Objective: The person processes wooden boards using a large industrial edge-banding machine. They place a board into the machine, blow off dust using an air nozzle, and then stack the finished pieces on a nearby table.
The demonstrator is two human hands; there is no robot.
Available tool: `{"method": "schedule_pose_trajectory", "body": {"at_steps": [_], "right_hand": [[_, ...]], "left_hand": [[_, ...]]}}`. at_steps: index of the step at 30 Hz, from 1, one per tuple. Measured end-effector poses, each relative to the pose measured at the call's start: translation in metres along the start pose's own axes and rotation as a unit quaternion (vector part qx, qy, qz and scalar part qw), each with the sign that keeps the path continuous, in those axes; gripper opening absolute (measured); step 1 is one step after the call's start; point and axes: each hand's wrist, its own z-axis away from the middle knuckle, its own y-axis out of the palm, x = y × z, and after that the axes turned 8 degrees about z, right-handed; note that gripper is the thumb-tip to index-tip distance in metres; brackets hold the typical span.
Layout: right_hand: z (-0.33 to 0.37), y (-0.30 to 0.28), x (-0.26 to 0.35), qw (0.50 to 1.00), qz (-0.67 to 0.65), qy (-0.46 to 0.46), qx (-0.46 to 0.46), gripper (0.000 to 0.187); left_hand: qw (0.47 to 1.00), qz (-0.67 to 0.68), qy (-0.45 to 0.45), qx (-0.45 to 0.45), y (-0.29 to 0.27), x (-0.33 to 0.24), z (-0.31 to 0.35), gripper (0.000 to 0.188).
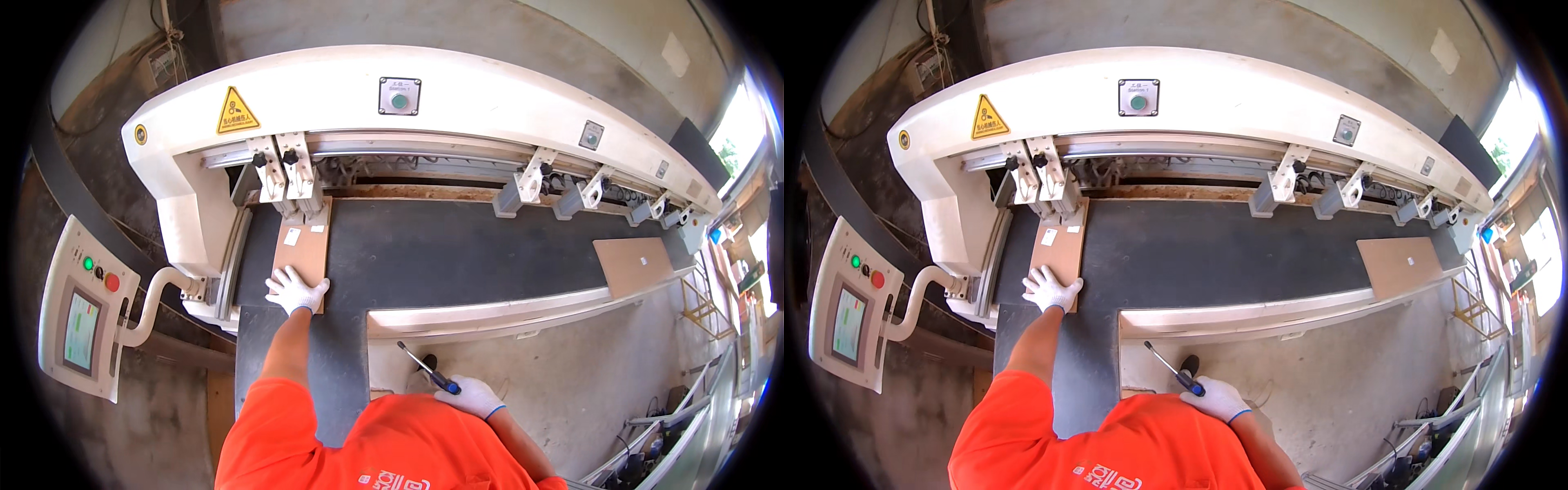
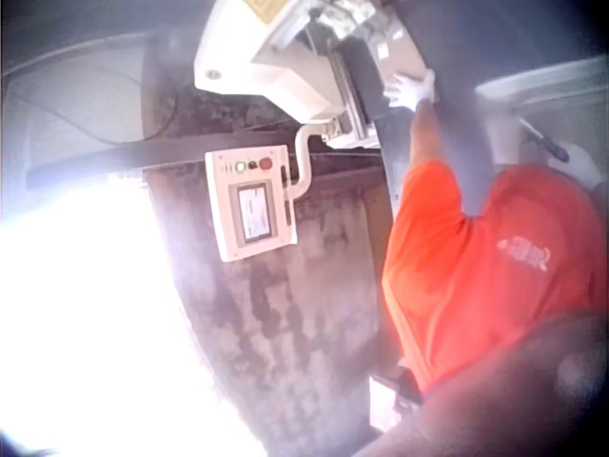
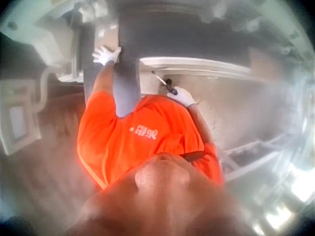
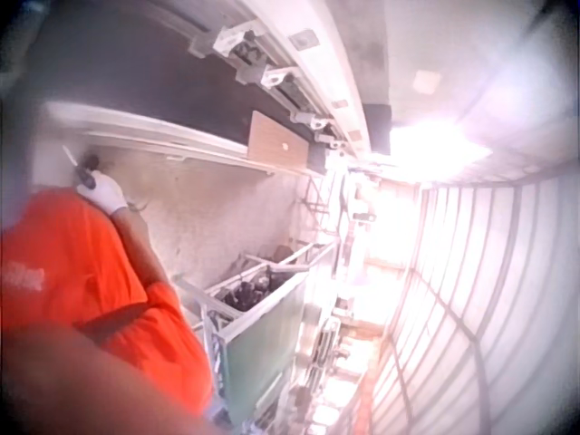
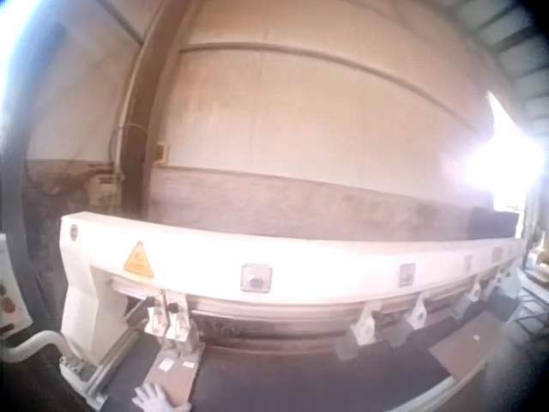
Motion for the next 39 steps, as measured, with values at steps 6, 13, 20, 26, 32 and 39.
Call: {"method": "schedule_pose_trajectory", "body": {"at_steps": [6, 13, 20, 26, 32, 39], "right_hand": [[-0.005, 0.002, -0.004, 1.000, 0.023, 0.000, 0.020, 0.058], [-0.006, 0.000, 0.002, 0.999, 0.034, 0.001, 0.020, 0.060], [-0.004, 0.005, -0.003, 1.000, 0.011, 0.009, 0.000, 0.061], [0.000, -0.003, 0.011, 0.999, 0.016, 0.032, -0.022, 0.059], [0.004, -0.002, 0.010, 0.997, -0.016, 0.048, -0.064, 0.057], [0.007, 0.000, 0.007, 0.994, -0.038, 0.045, -0.087, 0.052]], "left_hand": [[1.000, -0.001, 0.006, -0.005, 0.001, 0.002, -0.002, 0.116], [1.000, 0.002, -0.004, 0.020, -0.009, 0.003, 0.001, 0.115], [0.999, -0.006, -0.005, 0.037, -0.010, -0.006, 0.001, 0.117], [0.999, -0.007, -0.008, 0.031, -0.007, 0.001, -0.002, 0.117], [1.000, -0.009, -0.007, 0.019, -0.003, 0.000, -0.003, 0.116], [1.000, -0.006, -0.002, 0.020, -0.002, 0.001, -0.004, 0.116]]}}
